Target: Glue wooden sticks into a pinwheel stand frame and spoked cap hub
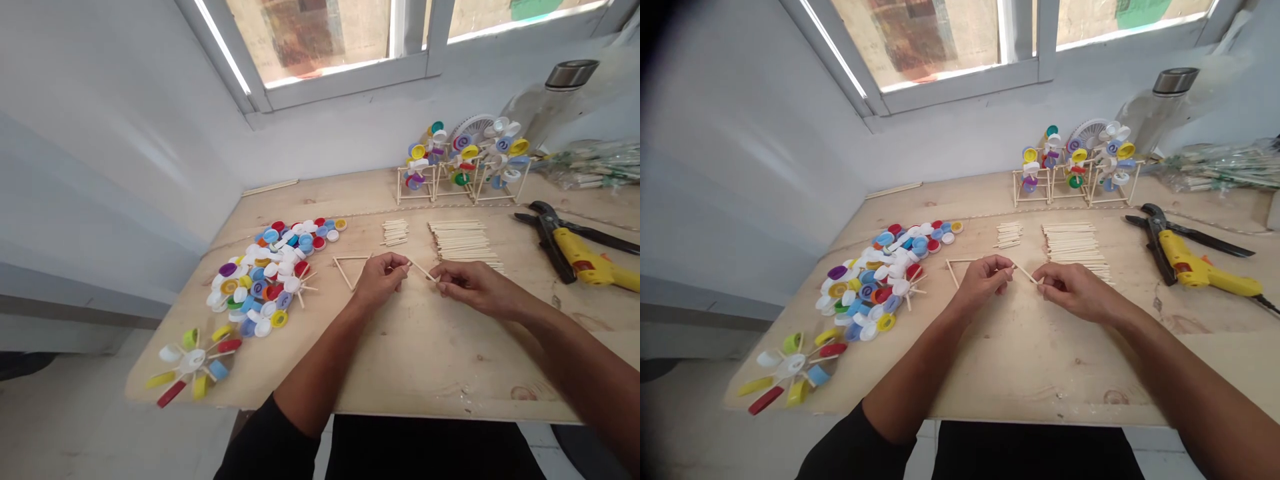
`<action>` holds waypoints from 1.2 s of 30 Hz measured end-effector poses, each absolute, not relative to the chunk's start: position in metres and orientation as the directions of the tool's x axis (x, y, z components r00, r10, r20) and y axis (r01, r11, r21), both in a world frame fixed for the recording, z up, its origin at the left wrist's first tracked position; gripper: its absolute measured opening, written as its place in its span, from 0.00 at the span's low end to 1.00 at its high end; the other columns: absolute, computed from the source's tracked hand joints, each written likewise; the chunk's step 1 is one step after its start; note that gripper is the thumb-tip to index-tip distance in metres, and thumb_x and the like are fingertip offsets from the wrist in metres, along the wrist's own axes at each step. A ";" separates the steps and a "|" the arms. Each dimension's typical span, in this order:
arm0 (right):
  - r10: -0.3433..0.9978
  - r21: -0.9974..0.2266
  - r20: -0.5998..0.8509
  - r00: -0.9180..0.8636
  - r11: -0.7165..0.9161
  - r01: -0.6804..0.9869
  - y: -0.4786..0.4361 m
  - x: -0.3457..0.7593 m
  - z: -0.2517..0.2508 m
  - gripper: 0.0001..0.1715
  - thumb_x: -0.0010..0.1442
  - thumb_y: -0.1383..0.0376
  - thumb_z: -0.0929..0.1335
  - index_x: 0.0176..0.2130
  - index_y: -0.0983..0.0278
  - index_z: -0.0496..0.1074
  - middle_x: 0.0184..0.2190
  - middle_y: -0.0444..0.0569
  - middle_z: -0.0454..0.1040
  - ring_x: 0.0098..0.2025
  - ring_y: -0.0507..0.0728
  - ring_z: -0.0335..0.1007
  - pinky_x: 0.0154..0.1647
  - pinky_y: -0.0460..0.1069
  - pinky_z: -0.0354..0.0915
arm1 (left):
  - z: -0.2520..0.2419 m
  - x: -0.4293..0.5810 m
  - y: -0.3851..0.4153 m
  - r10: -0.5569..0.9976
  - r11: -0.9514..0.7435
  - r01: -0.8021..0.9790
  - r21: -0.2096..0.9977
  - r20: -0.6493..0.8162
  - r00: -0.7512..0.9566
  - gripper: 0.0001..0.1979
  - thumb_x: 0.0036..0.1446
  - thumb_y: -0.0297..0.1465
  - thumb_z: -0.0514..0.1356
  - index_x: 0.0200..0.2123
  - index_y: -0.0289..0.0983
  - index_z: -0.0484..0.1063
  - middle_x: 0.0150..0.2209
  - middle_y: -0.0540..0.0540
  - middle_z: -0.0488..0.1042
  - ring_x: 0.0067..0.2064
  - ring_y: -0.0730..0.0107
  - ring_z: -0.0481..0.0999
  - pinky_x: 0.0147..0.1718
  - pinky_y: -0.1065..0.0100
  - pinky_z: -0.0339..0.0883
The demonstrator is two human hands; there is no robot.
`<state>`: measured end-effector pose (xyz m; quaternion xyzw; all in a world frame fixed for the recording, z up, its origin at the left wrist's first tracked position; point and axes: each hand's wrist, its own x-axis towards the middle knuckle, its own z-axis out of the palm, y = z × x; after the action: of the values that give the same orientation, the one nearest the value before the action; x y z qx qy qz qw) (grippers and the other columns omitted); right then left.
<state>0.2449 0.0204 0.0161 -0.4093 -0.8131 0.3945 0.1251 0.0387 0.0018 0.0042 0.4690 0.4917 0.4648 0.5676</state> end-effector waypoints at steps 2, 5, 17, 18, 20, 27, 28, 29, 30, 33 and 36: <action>0.769 -0.751 -0.132 -0.626 0.334 0.569 0.020 0.244 0.019 0.17 0.60 0.54 0.61 0.41 0.63 0.70 0.24 0.43 0.67 0.25 0.50 0.60 0.26 0.45 0.56 | 0.003 0.038 0.003 0.989 0.124 -0.061 0.990 -0.118 0.092 0.05 0.46 0.29 0.61 0.26 0.33 0.70 0.20 0.53 0.68 0.17 0.82 0.62 0.18 0.76 0.56; 0.765 -0.795 -0.145 -0.628 0.287 0.534 0.018 0.241 0.025 0.17 0.60 0.55 0.61 0.39 0.63 0.70 0.25 0.44 0.68 0.27 0.51 0.62 0.28 0.46 0.57 | 0.000 0.038 0.004 0.988 0.124 -0.058 0.991 -0.117 0.104 0.06 0.46 0.30 0.61 0.28 0.33 0.70 0.21 0.52 0.70 0.17 0.82 0.62 0.18 0.76 0.55; 0.771 -0.930 -0.211 -0.601 0.030 0.366 0.017 0.242 0.029 0.21 0.60 0.53 0.61 0.39 0.66 0.71 0.24 0.45 0.69 0.24 0.49 0.61 0.23 0.46 0.57 | -0.005 0.037 0.005 0.981 0.149 -0.068 0.986 -0.139 0.135 0.08 0.47 0.32 0.61 0.29 0.33 0.69 0.21 0.51 0.72 0.17 0.81 0.64 0.18 0.76 0.56; 0.774 -0.930 -0.212 -0.597 0.028 0.366 0.017 0.242 0.028 0.21 0.60 0.52 0.61 0.39 0.66 0.71 0.24 0.46 0.70 0.24 0.49 0.61 0.23 0.46 0.58 | -0.005 0.036 0.005 0.981 0.151 -0.073 0.986 -0.140 0.137 0.08 0.47 0.32 0.61 0.29 0.33 0.69 0.21 0.51 0.72 0.17 0.81 0.64 0.18 0.76 0.56; 0.775 -0.928 -0.213 -0.595 0.030 0.371 0.017 0.242 0.028 0.21 0.59 0.53 0.61 0.40 0.66 0.71 0.25 0.46 0.70 0.24 0.50 0.61 0.24 0.46 0.58 | -0.005 0.036 0.005 0.979 0.156 -0.078 0.985 -0.144 0.144 0.08 0.47 0.32 0.61 0.30 0.33 0.69 0.22 0.51 0.72 0.17 0.81 0.64 0.18 0.76 0.56; 0.763 -0.909 -0.223 -0.607 0.062 0.411 0.018 0.240 0.027 0.21 0.59 0.54 0.62 0.43 0.66 0.71 0.24 0.47 0.71 0.23 0.49 0.62 0.22 0.45 0.58 | -0.005 0.035 0.005 0.976 0.165 -0.094 0.982 -0.148 0.161 0.10 0.46 0.34 0.62 0.31 0.33 0.70 0.22 0.51 0.72 0.18 0.80 0.66 0.18 0.75 0.56; 0.763 -0.906 -0.223 -0.607 0.066 0.417 0.018 0.240 0.027 0.21 0.59 0.54 0.62 0.43 0.66 0.71 0.24 0.46 0.71 0.23 0.49 0.62 0.22 0.45 0.58 | -0.005 0.035 0.005 0.974 0.172 -0.107 0.979 -0.153 0.167 0.10 0.46 0.34 0.63 0.31 0.33 0.70 0.22 0.51 0.72 0.18 0.80 0.66 0.19 0.75 0.56; 0.763 -0.904 -0.223 -0.607 0.072 0.422 0.018 0.240 0.027 0.20 0.58 0.55 0.62 0.42 0.66 0.71 0.24 0.46 0.71 0.23 0.49 0.62 0.22 0.45 0.58 | -0.005 0.035 0.005 0.971 0.184 -0.129 0.974 -0.160 0.175 0.11 0.46 0.34 0.63 0.31 0.33 0.70 0.22 0.51 0.72 0.18 0.80 0.66 0.19 0.75 0.57; 0.763 -0.901 -0.220 -0.608 0.079 0.426 0.018 0.239 0.026 0.20 0.58 0.55 0.62 0.42 0.66 0.71 0.24 0.46 0.71 0.23 0.49 0.62 0.22 0.45 0.57 | -0.005 0.035 0.004 0.968 0.201 -0.159 0.967 -0.171 0.184 0.11 0.45 0.34 0.64 0.31 0.33 0.70 0.22 0.51 0.73 0.18 0.80 0.67 0.20 0.74 0.58; 0.770 -0.891 -0.209 -0.603 0.104 0.442 0.018 0.239 0.025 0.19 0.58 0.56 0.62 0.42 0.66 0.71 0.24 0.45 0.71 0.22 0.49 0.61 0.22 0.45 0.56 | -0.003 0.035 0.004 0.955 0.265 -0.293 0.919 -0.208 0.211 0.13 0.44 0.33 0.65 0.32 0.33 0.69 0.23 0.51 0.73 0.20 0.79 0.68 0.22 0.73 0.60; 0.786 -0.880 -0.184 -0.590 0.135 0.455 0.017 0.238 0.020 0.18 0.58 0.56 0.62 0.41 0.65 0.72 0.26 0.45 0.71 0.23 0.49 0.61 0.23 0.45 0.57 | 0.000 0.035 0.003 0.939 0.326 -0.406 0.854 -0.244 0.241 0.14 0.42 0.32 0.67 0.33 0.33 0.69 0.24 0.50 0.73 0.22 0.77 0.69 0.24 0.73 0.61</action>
<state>0.2385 0.0172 0.0204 -0.4218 -0.7353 0.5043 0.1644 0.0355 0.0027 0.0001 0.3372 0.3954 0.4724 0.7119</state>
